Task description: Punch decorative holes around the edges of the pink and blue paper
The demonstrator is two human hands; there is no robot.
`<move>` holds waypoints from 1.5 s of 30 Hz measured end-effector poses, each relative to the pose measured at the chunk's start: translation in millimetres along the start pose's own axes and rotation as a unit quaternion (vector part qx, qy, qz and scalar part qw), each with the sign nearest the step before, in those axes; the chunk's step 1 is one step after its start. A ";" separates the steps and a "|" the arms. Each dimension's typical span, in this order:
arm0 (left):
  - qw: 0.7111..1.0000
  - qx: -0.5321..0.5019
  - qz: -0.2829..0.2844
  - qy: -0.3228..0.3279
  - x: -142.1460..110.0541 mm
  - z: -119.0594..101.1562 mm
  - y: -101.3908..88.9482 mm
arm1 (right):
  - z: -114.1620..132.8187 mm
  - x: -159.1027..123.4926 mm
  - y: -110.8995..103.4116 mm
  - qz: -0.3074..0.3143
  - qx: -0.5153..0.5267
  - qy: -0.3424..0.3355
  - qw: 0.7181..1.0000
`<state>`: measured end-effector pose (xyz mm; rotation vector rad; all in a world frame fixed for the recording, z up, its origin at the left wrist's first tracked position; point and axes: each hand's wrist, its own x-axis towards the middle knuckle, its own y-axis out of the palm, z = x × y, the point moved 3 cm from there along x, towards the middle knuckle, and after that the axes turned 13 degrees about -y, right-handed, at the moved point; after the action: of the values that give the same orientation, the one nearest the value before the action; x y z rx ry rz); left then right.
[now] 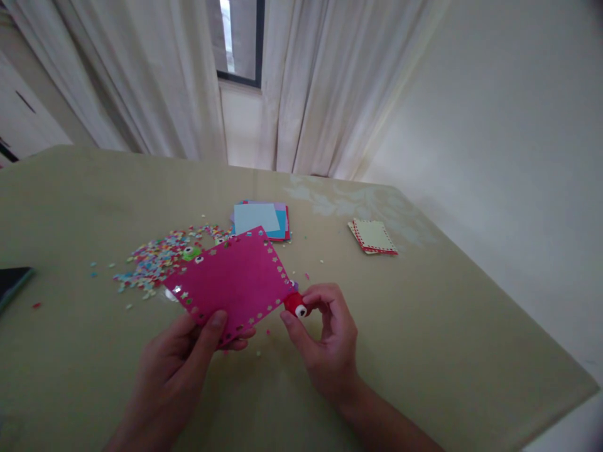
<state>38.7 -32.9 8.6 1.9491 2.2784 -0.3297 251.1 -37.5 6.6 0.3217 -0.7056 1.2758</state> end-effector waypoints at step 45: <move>0.991 0.107 -0.033 0.074 -7.5 6.3 -3.7 | 4.4 2.5 2.1 0.018 -0.049 -0.017 0.998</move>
<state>36.0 -42.2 4.5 2.0641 2.4992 -0.4684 248.2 -37.6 11.2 0.2515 -0.8040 1.2677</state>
